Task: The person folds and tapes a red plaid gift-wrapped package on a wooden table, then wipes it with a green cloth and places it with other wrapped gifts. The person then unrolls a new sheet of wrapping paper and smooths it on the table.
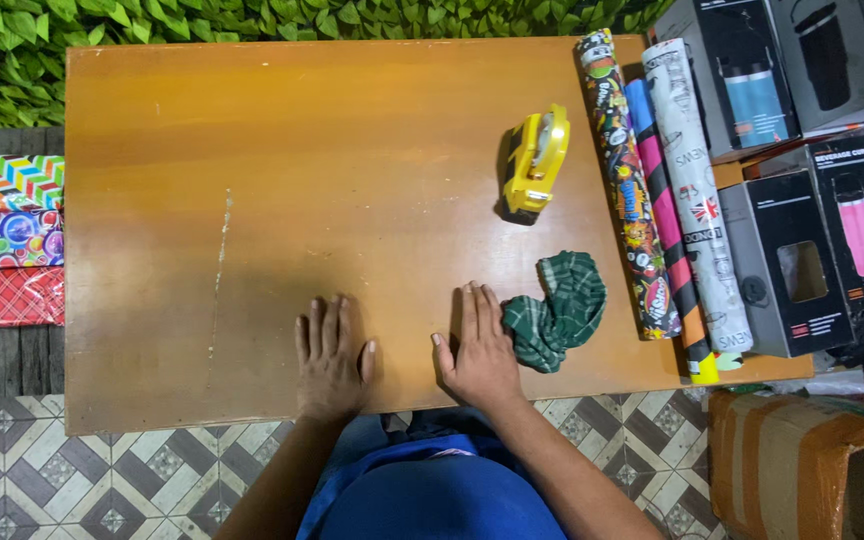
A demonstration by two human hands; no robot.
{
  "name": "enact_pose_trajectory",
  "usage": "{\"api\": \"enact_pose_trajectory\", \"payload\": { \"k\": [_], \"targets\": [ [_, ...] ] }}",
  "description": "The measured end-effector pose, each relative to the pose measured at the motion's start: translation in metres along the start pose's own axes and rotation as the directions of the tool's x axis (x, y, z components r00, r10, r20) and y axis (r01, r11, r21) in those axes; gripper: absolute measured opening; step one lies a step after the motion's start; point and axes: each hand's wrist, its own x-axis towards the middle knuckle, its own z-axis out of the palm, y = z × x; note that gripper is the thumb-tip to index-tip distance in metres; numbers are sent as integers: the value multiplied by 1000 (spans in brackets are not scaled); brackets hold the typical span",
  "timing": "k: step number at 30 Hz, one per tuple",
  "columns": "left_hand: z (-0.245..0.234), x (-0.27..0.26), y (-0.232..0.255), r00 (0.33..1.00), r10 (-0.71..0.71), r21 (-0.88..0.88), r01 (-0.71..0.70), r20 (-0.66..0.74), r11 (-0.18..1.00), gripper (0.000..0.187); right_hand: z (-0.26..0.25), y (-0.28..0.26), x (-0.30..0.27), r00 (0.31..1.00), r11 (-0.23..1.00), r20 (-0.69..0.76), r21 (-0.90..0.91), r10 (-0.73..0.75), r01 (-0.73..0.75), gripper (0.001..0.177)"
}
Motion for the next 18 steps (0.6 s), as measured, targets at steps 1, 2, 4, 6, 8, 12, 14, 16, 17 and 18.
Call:
{"api": "enact_pose_trajectory", "payload": {
  "k": [1, 2, 4, 6, 8, 12, 14, 16, 17, 18],
  "targets": [
    [-1, -3, 7, 1000, 6, -13, -5, 27, 1000, 76, -2, 2, -1, 1000, 1000, 11, 22, -2, 2, 76],
    [-3, -7, 13, 998, 11, -26, -10, 55, 1000, 76, -5, 3, -2, 1000, 999, 22, 44, -4, 3, 75],
    [-2, -7, 24, 996, 17, -24, -15, 82, 1000, 75, -10, 5, -5, 998, 998, 49, 56, 26, -29, 72],
    [3, -6, 33, 997, 14, 2, -14, 79, 1000, 74, -14, 8, -9, 998, 996, 60, 74, 36, -41, 71],
    [10, -2, 40, 995, 54, -46, -50, 85, 998, 74, -16, 11, -14, 998, 994, 53, 100, 30, -35, 70],
    [17, 1, 50, 997, 59, -17, -58, 41, 998, 74, -21, 24, -20, 991, 994, 116, 89, -72, 62, 58],
    [16, 1, 51, 998, 52, -24, -52, 33, 998, 74, -25, 31, -25, 987, 987, 100, 115, -127, 115, 56],
    [15, 1, 50, 998, 53, -23, -52, 26, 998, 75, -30, 36, -34, 973, 964, 0, 134, -232, 230, 48],
    [16, 1, 50, 998, 56, -19, -55, 22, 998, 76, -33, 39, -39, 958, 948, -49, 139, -283, 288, 44],
    [16, 1, 49, 998, 59, -15, -58, 19, 998, 76, -37, 42, -44, 979, 959, -57, 197, -196, 203, 40]
  ]
}}
